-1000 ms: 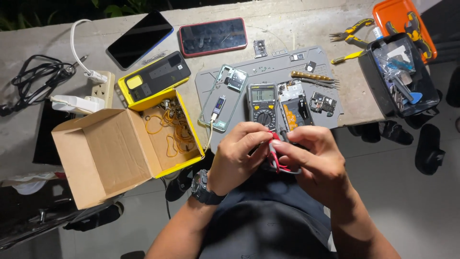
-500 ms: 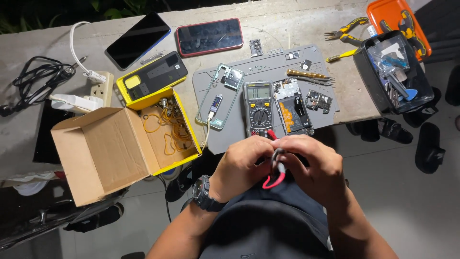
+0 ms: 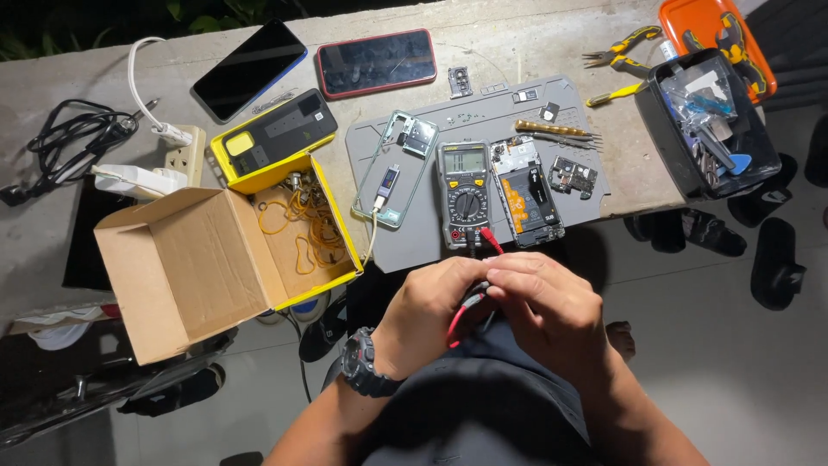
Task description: The person prepares a multimeter by connecting the test leads and adjusting the dial. They then use the probes to test various points on a disassembled mobile phone battery and circuit board, checking for electrical continuity or voltage.
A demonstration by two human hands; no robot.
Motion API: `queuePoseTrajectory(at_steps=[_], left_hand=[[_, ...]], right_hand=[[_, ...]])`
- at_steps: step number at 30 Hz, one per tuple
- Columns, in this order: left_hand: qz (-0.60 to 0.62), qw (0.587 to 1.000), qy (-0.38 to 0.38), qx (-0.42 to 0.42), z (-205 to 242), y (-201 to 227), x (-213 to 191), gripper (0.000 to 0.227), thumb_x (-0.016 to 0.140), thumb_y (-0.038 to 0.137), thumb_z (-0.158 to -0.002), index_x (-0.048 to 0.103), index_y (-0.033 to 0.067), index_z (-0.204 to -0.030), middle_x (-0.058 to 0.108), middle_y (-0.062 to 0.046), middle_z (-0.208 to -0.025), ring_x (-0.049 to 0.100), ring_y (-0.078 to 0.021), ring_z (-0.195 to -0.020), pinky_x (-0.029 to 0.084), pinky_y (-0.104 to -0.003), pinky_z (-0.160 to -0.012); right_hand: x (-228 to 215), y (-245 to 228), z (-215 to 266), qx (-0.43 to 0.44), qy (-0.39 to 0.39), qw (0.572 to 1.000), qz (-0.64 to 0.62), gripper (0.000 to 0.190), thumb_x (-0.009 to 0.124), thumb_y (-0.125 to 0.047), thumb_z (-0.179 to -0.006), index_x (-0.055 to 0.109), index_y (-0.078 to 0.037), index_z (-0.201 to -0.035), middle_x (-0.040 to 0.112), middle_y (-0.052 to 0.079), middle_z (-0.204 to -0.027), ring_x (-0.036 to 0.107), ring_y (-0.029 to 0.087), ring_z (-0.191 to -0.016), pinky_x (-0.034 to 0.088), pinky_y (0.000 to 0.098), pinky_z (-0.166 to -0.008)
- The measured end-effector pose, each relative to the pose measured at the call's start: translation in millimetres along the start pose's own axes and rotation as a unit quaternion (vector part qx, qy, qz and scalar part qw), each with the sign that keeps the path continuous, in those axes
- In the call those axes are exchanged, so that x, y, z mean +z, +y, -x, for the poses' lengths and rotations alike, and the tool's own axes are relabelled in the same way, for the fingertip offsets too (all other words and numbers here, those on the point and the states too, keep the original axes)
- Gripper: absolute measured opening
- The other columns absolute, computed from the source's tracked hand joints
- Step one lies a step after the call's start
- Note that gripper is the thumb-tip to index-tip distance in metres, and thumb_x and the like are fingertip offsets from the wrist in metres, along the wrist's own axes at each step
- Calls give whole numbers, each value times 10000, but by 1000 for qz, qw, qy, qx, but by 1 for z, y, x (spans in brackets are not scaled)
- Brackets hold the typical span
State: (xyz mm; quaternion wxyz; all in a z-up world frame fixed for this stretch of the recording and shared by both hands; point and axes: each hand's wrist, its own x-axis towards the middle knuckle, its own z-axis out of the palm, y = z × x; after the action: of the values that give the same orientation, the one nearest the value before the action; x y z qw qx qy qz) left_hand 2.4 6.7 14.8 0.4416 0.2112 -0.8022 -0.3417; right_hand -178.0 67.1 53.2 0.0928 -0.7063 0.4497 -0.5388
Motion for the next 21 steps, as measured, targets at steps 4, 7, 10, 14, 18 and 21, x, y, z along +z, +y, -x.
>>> queuePoseTrajectory(at_steps=[4,7,10,14,18,21], left_hand=[[21,999,15,-27,2,5,-4,281,735,367,-1141,734,90,-1185,722,-87,-847,803,-374,-792,673,-390,-731],[7,999,-39,-36,15,-5,3,514,602,-53,-903,635,-10,-1415,780,-174,-1200,780,-356,-967,609,-424,-856],[-23,999,-42,-20,13,-1,6,303,618,-62,-1021,649,-59,-1323,716,-199,-1013,705,-386,-831,584,-458,-762],[14,997,-39,-57,13,-2,12,186,682,106,-1137,646,-4,-1282,737,-180,-1040,740,-355,-863,603,-441,-793],[50,996,4,-76,12,4,13,134,704,36,-1129,678,11,-1258,780,-139,-1074,777,-295,-888,643,-392,-835],[53,995,5,-80,17,3,12,257,638,156,-1199,625,43,-1430,804,-154,-1138,814,-291,-908,670,-379,-845]], right_hand=[[3,-5,5,-5,-8,1000,22,251,746,-180,-1095,869,35,-1141,885,193,-1030,884,426,-903,723,503,-800],[0,-1,20,24,-105,992,62,335,747,-144,-1112,694,53,-1377,803,256,-1352,841,418,-1252,711,477,-1134],[6,2,25,1,-65,996,69,202,703,-67,-1115,724,67,-1266,822,276,-1259,867,431,-1152,737,503,-1077],[6,10,28,-14,-66,992,104,252,575,-77,-1175,658,79,-1356,801,320,-1334,860,461,-1195,737,522,-1074],[7,12,29,11,-50,996,79,227,571,-110,-1200,585,48,-1363,793,337,-1360,868,451,-1218,744,492,-1063],[6,13,28,5,-67,996,50,296,620,-134,-1195,558,49,-1419,775,351,-1396,852,468,-1297,749,500,-1122]])
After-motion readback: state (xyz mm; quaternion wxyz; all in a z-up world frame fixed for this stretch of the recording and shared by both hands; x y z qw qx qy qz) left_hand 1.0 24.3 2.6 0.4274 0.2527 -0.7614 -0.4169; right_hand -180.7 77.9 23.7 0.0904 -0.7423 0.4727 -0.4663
